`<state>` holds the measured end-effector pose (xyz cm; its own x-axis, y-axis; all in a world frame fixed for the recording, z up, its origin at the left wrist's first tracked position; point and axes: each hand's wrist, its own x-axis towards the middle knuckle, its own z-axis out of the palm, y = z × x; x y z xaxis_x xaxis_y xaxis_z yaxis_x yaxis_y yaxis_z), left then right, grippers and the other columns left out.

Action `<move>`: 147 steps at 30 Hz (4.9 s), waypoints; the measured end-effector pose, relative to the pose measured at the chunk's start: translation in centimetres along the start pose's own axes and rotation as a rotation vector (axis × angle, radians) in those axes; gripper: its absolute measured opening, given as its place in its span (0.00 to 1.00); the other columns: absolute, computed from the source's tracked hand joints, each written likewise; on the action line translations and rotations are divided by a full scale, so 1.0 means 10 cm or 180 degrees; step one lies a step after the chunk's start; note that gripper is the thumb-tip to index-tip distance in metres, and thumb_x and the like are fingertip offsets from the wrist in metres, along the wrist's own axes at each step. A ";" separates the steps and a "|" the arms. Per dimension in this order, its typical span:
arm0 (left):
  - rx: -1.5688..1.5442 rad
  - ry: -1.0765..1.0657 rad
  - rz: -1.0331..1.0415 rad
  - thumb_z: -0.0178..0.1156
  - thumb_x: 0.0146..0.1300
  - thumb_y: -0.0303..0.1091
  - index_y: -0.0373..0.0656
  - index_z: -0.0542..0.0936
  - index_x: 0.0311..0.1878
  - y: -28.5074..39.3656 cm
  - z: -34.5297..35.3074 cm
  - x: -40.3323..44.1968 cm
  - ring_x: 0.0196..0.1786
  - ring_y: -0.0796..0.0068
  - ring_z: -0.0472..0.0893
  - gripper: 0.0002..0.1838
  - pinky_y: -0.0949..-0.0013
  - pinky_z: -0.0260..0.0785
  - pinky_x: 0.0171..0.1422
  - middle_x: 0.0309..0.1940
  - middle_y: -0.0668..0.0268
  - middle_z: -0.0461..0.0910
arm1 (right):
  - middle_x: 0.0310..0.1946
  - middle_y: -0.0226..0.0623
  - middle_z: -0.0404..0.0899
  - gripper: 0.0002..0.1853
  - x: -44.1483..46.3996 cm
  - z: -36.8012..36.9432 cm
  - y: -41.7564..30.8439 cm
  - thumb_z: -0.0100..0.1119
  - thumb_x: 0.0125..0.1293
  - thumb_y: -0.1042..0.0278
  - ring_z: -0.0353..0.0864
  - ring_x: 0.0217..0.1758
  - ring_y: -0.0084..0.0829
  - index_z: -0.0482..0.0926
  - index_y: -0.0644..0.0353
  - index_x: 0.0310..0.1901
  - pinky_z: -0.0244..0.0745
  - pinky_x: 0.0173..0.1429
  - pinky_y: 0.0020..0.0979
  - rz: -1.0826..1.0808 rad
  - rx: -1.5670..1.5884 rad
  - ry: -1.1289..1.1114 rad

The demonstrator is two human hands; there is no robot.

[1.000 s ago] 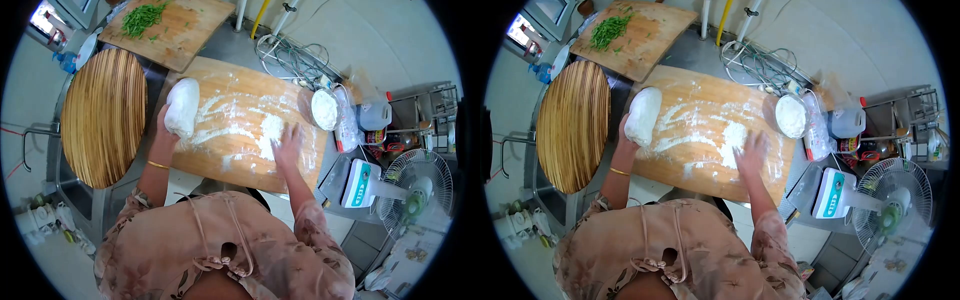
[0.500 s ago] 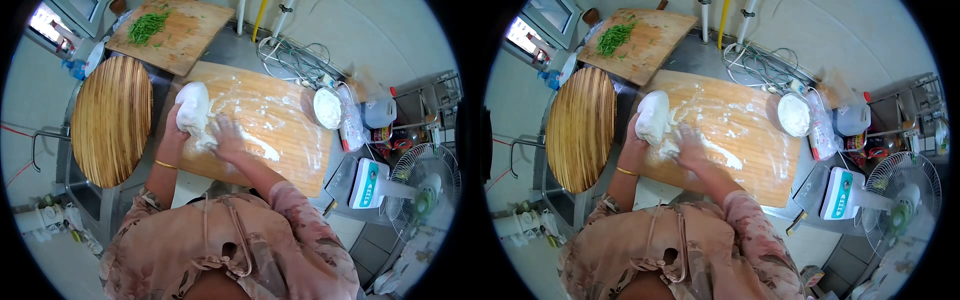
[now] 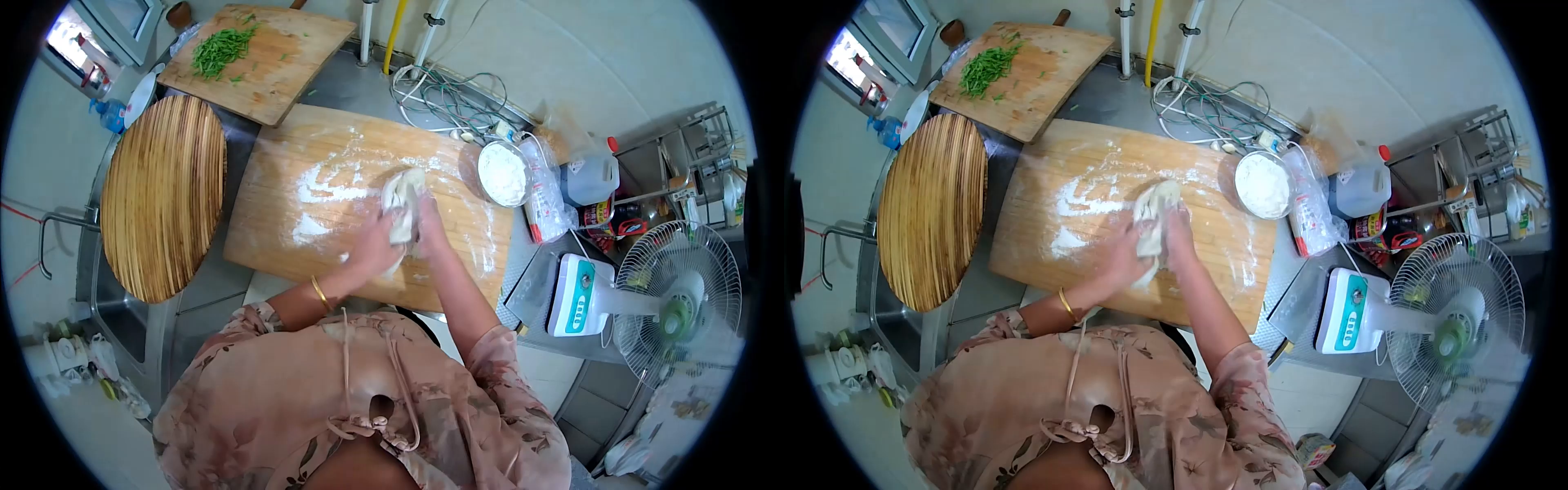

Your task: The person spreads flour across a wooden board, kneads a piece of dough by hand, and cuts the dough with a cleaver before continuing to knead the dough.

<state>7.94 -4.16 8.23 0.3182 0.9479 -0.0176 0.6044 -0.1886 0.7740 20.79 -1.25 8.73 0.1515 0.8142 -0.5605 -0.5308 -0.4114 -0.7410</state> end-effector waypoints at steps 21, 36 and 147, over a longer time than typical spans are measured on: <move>0.0117 -0.0078 0.0478 0.72 0.44 0.48 0.35 0.56 0.73 -0.50 0.10 1.01 0.76 0.44 0.51 0.55 0.50 0.46 0.78 0.73 0.44 0.51 | 0.65 0.53 0.67 0.27 1.16 -0.10 0.07 0.50 0.65 0.56 0.59 0.72 0.50 0.70 0.67 0.60 0.51 0.75 0.49 -0.2764 -0.4958 0.0834; 0.0982 0.1225 0.1278 0.58 0.55 0.32 0.44 0.76 0.45 -0.33 0.27 -0.05 0.46 0.59 0.73 0.13 0.55 0.62 0.53 0.41 0.59 0.73 | 0.52 0.49 0.72 0.18 -0.03 -0.29 0.35 0.51 0.62 0.61 0.68 0.57 0.53 0.77 0.60 0.50 0.59 0.63 0.50 -0.3432 -0.4468 0.0137; -0.0371 0.0773 -0.0615 0.44 0.70 0.59 0.34 0.80 0.49 -0.68 -0.50 0.75 0.58 0.51 0.73 0.32 0.52 0.62 0.64 0.49 0.46 0.77 | 0.31 0.49 0.76 0.17 0.43 0.29 -0.06 0.56 0.68 0.56 0.77 0.34 0.50 0.69 0.65 0.42 0.72 0.43 0.45 -0.1304 -0.2200 0.0685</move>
<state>2.53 5.50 6.00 0.0139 0.9994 -0.0305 0.5446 0.0180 0.8385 19.40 3.68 7.87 0.4147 0.8869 -0.2034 0.2221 -0.3154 -0.9226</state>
